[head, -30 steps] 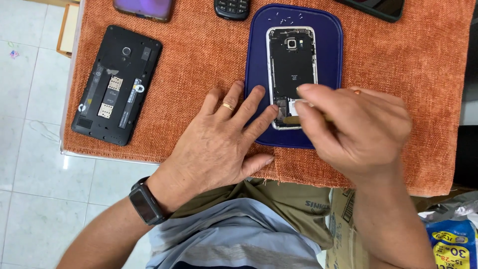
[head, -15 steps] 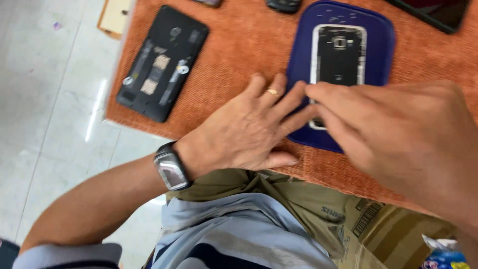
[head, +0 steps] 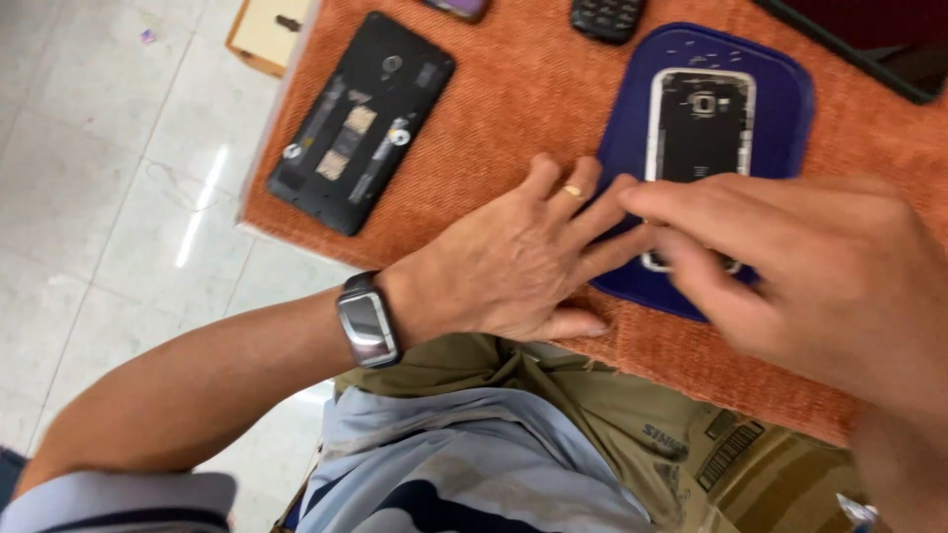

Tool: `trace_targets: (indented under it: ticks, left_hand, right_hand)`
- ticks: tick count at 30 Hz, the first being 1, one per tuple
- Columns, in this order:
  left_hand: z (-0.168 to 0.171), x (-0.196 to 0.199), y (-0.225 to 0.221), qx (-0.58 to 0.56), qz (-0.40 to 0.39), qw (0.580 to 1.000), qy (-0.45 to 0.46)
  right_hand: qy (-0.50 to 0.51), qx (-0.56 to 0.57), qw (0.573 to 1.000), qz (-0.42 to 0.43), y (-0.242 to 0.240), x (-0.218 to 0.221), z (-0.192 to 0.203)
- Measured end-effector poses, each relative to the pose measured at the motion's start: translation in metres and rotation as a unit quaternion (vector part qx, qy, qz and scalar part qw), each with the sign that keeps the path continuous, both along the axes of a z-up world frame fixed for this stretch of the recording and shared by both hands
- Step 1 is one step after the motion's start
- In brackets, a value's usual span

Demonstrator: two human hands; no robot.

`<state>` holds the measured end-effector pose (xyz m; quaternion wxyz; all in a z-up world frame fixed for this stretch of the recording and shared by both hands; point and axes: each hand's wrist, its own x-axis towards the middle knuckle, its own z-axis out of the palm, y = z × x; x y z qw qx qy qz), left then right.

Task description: A person is repairing a smartphone using a precision tool to manipulate internal components while organizing other mobile devices on a workbench.

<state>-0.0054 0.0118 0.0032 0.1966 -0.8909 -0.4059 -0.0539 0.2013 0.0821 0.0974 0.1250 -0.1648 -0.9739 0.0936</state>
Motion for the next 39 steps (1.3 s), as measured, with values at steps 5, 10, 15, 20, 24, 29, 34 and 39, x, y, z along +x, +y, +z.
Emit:
trace_targets:
  ticks: [5,10,15,20,24,29,34,39]
  left_hand:
    - [-0.001,0.002,0.001,-0.037,-0.006,0.999,0.014]
    - [-0.002,0.001,0.002,-0.050,-0.005,0.999,-0.001]
    - [-0.002,0.000,0.002,-0.047,-0.004,0.999,-0.009]
    - [0.004,-0.008,0.003,-0.147,-0.013,0.980,-0.133]
    - [0.012,-0.011,0.000,-0.188,0.019,0.933,-0.308]
    - [0.014,-0.002,0.005,-0.028,0.084,0.996,-0.005]
    - [0.010,0.002,0.017,-0.007,0.066,0.994,0.082]
    - [0.004,0.001,0.016,-0.011,0.055,0.997,0.044]
  right_hand:
    - [0.017,0.041,0.999,0.003,0.009,0.018,-0.009]
    - [0.038,-0.027,0.997,-0.057,0.012,0.025,-0.015]
    - [0.055,-0.064,0.994,-0.063,0.014,0.020,-0.012]
    - [0.068,-0.086,0.992,-0.068,0.013,0.020,-0.014]
    - [0.074,-0.070,0.994,-0.051,0.018,0.024,-0.014]
    - [0.047,-0.084,0.995,-0.035,0.014,0.019,-0.007]
    - [0.029,-0.058,0.997,-0.039,0.016,0.021,-0.009]
    - [0.035,-0.044,0.998,-0.008,0.011,0.018,-0.005]
